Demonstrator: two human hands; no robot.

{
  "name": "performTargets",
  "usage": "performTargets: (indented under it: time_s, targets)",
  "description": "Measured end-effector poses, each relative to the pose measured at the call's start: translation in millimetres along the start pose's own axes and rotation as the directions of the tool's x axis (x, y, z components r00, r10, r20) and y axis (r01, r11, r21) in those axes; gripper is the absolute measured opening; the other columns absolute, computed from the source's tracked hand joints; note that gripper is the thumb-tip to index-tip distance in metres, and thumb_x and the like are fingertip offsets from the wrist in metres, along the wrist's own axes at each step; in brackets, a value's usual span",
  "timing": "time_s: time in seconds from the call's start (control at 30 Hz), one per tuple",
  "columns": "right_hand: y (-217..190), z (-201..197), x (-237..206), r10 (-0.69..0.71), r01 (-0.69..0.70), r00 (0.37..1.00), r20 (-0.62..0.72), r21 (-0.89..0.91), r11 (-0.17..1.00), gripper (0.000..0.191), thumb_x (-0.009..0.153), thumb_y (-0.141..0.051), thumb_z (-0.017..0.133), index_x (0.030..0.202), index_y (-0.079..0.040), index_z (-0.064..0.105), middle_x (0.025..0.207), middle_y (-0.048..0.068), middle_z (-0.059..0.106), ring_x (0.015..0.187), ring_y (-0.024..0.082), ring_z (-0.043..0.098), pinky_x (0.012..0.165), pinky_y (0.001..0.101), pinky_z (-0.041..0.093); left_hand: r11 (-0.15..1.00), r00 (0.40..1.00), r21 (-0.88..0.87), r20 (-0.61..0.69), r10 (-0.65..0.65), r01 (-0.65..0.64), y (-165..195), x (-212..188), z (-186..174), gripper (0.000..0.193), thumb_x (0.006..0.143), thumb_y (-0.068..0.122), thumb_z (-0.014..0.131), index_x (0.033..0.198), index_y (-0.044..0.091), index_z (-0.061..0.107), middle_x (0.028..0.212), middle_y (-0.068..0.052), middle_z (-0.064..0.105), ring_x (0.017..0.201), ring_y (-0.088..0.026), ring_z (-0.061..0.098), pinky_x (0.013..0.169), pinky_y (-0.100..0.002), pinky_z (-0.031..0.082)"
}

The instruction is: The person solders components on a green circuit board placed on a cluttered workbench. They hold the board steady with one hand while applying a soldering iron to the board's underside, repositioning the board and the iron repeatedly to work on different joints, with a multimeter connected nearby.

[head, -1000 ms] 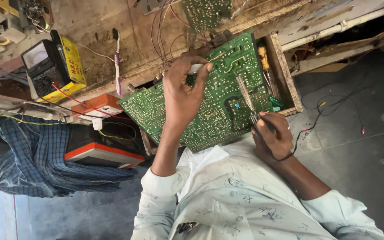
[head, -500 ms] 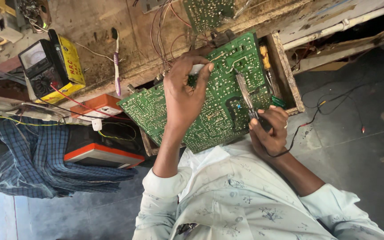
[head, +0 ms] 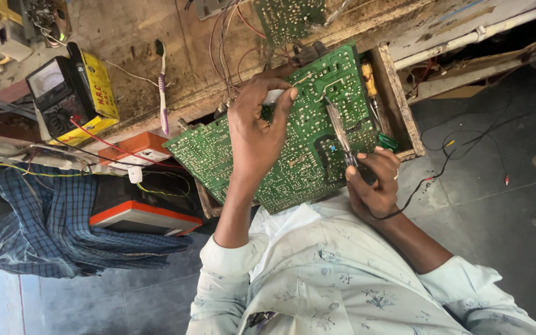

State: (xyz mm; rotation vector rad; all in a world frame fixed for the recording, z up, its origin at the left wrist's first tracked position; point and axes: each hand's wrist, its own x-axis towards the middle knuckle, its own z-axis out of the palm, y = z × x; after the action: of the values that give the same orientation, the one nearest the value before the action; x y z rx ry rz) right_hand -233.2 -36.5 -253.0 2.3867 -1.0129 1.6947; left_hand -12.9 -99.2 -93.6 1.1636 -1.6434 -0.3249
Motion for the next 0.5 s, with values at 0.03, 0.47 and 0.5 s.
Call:
performTargets:
  time_s: [0.03,0.47,0.5]
  targets:
    - [0.3,-0.2,-0.1,-0.004,0.004,1.0,-0.001,0.004,1.0,0.044,0.085,0.011,0.075,0.124,-0.009,0.067,0.121,0.016,0.058,0.109,0.033,0.061,0.106,0.0569,0.046,1.0,1.0,-0.002,0.0,-0.007,0.007,0.5,0.0,0.2,0.012,0.098,0.01,0.075,0.102,0.0,0.068,0.099,-0.011,0.071,0.086,-0.023,0.068,0.081,-0.034,0.053]
    - [-3.0,1.3,0.7,0.004,-0.004,1.0,-0.004,0.013,1.0,0.041,0.085,0.01,0.075,0.122,-0.007,0.068,0.12,0.017,0.058,0.108,0.033,0.062,0.106,0.0572,0.047,1.0,1.0,-0.015,-0.003,-0.015,0.015,0.4,-0.8,-1.2,0.014,0.099,0.011,0.075,0.103,-0.001,0.068,0.098,-0.011,0.071,0.085,-0.021,0.067,0.08,-0.033,0.053]
    - [-3.4,1.2,1.3,0.006,-0.006,1.0,-0.004,0.011,1.0,0.041,0.085,0.01,0.075,0.121,-0.007,0.068,0.12,0.016,0.058,0.108,0.033,0.062,0.106,0.0572,0.047,1.0,1.0,-0.013,-0.004,-0.017,0.017,0.5,-0.7,-1.2,0.014,0.099,0.011,0.075,0.103,-0.001,0.068,0.098,-0.011,0.071,0.085,-0.021,0.067,0.08,-0.033,0.052]
